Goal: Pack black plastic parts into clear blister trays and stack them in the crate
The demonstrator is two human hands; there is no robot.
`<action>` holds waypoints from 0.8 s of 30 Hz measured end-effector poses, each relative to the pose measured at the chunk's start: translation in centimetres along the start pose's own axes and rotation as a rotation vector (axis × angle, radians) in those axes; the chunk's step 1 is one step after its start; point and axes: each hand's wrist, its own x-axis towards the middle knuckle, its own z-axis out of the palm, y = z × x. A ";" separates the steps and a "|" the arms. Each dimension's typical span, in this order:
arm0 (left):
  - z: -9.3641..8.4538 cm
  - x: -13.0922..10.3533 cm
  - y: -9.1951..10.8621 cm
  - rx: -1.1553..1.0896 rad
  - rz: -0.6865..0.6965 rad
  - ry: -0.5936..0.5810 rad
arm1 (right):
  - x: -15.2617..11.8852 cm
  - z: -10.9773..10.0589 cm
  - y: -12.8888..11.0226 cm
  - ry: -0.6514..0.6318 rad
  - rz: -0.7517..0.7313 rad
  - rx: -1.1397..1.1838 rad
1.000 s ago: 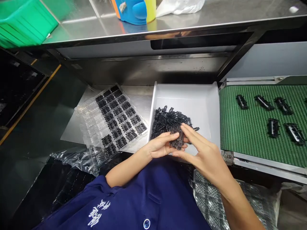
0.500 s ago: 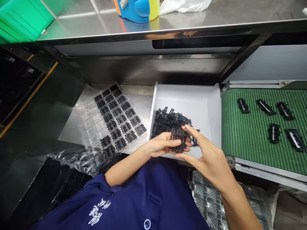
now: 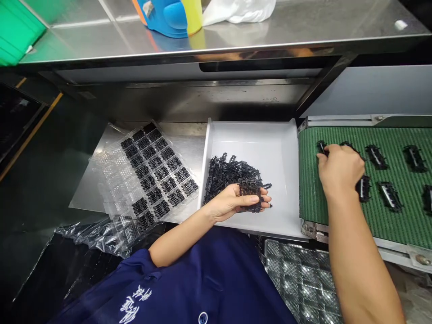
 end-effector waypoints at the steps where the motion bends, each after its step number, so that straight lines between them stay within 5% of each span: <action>1: -0.1 0.0 0.0 -0.005 0.040 0.019 | -0.5 -0.1 -0.1 -0.009 0.003 0.045; 8: -0.4 -0.6 -0.8 0.017 0.174 0.128 | -14.6 -1.8 -2.9 -0.313 -0.115 0.629; 11: -0.1 -1.1 -1.3 0.057 0.173 0.150 | -18.1 -1.9 -3.6 -0.277 -0.260 0.597; 15: 0.3 -1.7 -1.5 0.080 0.148 0.168 | -17.8 -3.0 -2.8 -0.160 -0.667 0.295; 18: 0.3 -1.7 -1.4 0.128 0.060 0.120 | -16.4 -4.6 -1.8 -0.261 -0.883 0.190; 21: 0.3 -1.5 -1.5 0.176 -0.023 0.051 | -15.6 -6.1 -0.9 -0.377 -0.950 0.174; 24: 0.5 -1.1 -1.9 0.148 -0.041 0.010 | -15.6 -6.8 -0.2 -0.347 -0.846 0.219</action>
